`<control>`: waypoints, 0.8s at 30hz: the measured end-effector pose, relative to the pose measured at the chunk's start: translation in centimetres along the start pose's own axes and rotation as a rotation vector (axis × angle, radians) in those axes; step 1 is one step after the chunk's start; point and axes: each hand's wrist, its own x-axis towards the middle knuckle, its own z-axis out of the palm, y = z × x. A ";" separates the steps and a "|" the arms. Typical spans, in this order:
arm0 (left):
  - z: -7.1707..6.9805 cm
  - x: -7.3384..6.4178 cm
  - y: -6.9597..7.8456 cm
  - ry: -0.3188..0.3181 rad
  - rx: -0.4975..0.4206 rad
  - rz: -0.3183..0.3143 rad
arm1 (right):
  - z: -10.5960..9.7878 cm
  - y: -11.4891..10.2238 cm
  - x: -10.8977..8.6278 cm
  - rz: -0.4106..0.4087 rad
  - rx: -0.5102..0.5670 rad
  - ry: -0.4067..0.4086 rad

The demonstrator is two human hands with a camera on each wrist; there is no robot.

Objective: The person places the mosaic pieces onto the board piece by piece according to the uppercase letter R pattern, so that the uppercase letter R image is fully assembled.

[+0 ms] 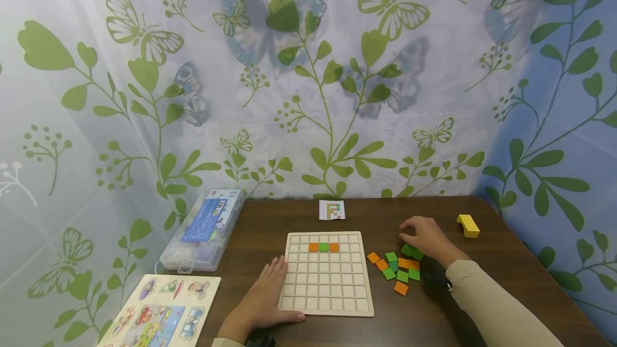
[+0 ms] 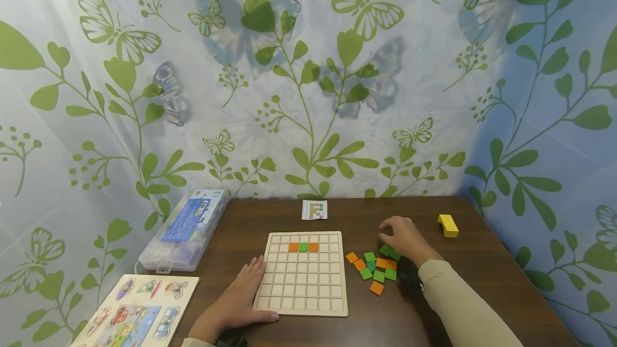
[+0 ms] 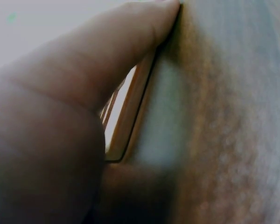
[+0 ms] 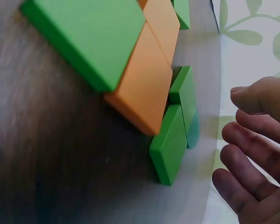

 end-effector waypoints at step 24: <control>-0.1 0.0 0.2 -0.009 -0.001 -0.011 | -0.7 1.3 -1.0 0.030 -0.002 -0.071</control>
